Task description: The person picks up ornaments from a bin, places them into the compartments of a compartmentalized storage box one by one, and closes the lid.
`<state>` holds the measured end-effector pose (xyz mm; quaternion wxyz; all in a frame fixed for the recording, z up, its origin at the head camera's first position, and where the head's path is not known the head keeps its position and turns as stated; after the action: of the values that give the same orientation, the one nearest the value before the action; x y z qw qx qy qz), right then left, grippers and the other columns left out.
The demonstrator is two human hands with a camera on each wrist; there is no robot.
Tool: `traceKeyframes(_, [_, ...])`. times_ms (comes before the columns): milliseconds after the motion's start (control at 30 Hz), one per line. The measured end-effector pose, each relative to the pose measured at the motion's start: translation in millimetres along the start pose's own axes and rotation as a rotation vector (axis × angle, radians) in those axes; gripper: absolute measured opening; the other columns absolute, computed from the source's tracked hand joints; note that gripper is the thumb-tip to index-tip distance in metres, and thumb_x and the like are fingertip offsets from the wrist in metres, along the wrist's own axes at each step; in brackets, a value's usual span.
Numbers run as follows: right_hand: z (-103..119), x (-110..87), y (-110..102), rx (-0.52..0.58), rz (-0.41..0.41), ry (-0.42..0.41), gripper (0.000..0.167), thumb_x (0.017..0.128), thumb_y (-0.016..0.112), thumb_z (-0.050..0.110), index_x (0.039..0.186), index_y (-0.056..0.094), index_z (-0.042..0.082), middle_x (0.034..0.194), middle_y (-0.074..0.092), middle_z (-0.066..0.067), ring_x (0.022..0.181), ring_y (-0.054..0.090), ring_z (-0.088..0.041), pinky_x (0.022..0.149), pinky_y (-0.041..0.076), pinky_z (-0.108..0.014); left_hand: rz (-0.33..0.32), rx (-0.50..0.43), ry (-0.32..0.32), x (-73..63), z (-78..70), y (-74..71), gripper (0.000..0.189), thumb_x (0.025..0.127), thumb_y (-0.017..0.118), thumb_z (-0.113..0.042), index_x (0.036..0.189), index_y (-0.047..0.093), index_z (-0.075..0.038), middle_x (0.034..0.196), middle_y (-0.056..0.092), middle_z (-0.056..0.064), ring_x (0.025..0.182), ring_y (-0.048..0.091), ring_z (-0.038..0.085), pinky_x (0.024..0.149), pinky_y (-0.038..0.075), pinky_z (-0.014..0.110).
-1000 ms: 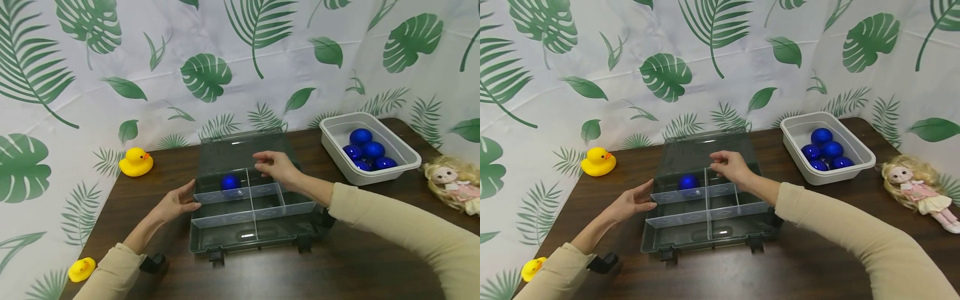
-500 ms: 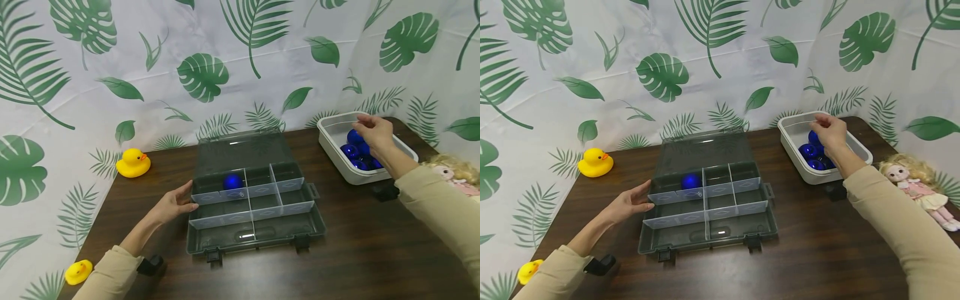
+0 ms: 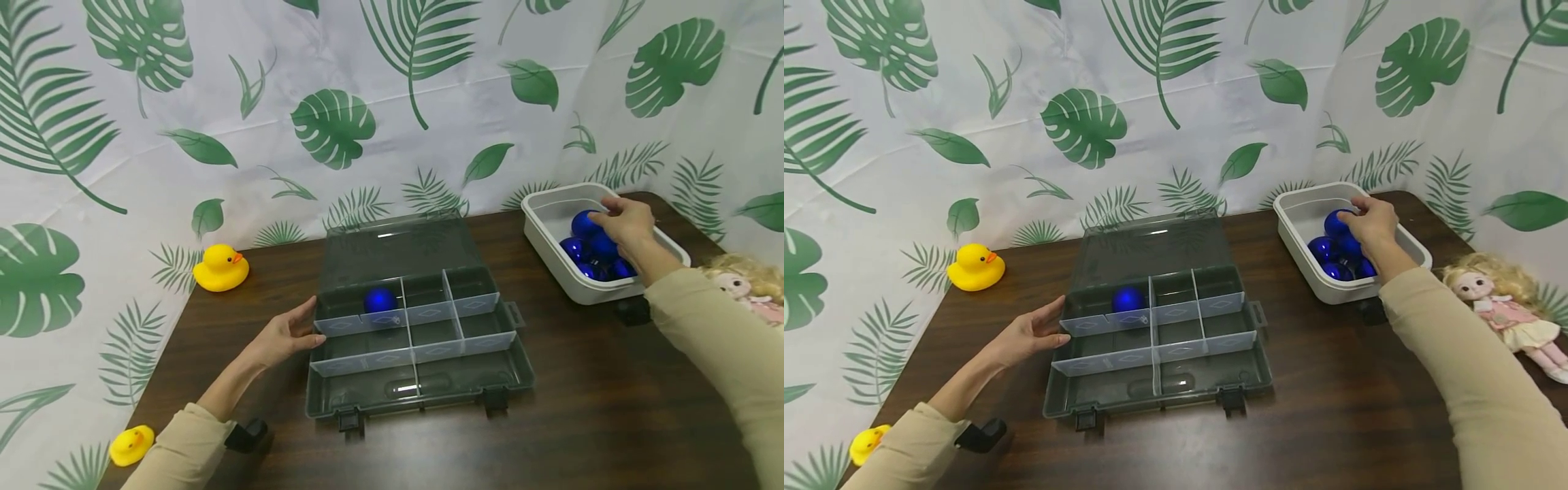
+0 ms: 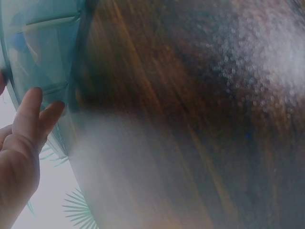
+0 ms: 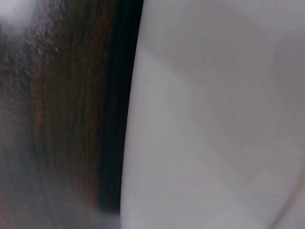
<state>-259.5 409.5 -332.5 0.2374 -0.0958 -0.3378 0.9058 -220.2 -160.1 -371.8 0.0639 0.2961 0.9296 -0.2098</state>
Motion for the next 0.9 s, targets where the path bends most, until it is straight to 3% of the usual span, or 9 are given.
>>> traceKeyframes(100, [0, 3.6, 2, -0.032, 0.021, -0.031, 0.056, 0.094, 0.053, 0.021, 0.14, 0.037, -0.007, 0.136, 0.041, -0.034, 0.125, 0.038, -0.043, 0.107, 0.032, -0.05, 0.002, 0.0, 0.006, -1.0, 0.1, 0.0, 0.086, 0.088, 0.066, -0.015, 0.15, 0.008, -0.001, 0.155, 0.005, 0.024, 0.134, 0.028, 0.047, 0.104, 0.032, 0.053])
traceKeyframes(233, [0, 7.6, 6, -0.107, 0.046, -0.092, 0.054, 0.093, 0.054, 0.019, 0.137, 0.039, -0.01, 0.13, 0.044, -0.036, 0.123, 0.038, -0.048, 0.107, 0.029, -0.053, 0.001, -0.008, 0.005, -2.0, 0.0, 0.3, 0.086, 0.088, 0.066, -0.014, 0.151, 0.008, -0.002, 0.156, 0.005, 0.023, 0.134, 0.028, 0.046, 0.104, 0.032, 0.052])
traceKeyframes(600, [2, 17.9, 13, -0.326, 0.119, -0.311, 0.049, 0.088, 0.061, 0.017, 0.123, 0.048, -0.015, 0.12, 0.048, -0.04, 0.111, 0.045, -0.052, 0.099, 0.033, -0.057, 0.0, -0.005, 0.016, 0.5, 1.7, 0.0, 0.086, 0.089, 0.066, -0.015, 0.15, 0.008, -0.001, 0.156, 0.005, 0.023, 0.135, 0.026, 0.046, 0.104, 0.032, 0.052])
traceKeyframes(733, [1, 19.2, 12, -0.356, 0.138, -0.329, 0.05, 0.088, 0.062, 0.018, 0.123, 0.048, -0.015, 0.123, 0.045, -0.041, 0.117, 0.038, -0.054, 0.103, 0.028, -0.058, 0.002, -0.011, 0.021, 1.5, 2.0, 0.5, 0.085, 0.089, 0.065, -0.015, 0.15, 0.008, -0.001, 0.156, 0.005, 0.024, 0.135, 0.026, 0.047, 0.104, 0.031, 0.053])
traceKeyframes(900, [-2, 19.2, 13, -0.331, 0.15, -0.294, 0.053, 0.09, 0.06, 0.022, 0.126, 0.045, -0.014, 0.127, 0.042, -0.041, 0.119, 0.035, -0.054, 0.104, 0.026, -0.06, -0.003, -0.009, 0.013, 0.6, 2.4, -0.8, 0.085, 0.089, 0.066, -0.015, 0.15, 0.008, -0.001, 0.156, 0.005, 0.023, 0.135, 0.027, 0.046, 0.105, 0.031, 0.053])
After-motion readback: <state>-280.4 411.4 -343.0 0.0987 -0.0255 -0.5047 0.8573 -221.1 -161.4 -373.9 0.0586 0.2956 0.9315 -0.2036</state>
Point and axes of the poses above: each hand's wrist, its own x-axis towards the middle knuckle, its own y-axis out of the palm, z = x × y, the point moved 3 cm from there along x, towards the middle knuckle
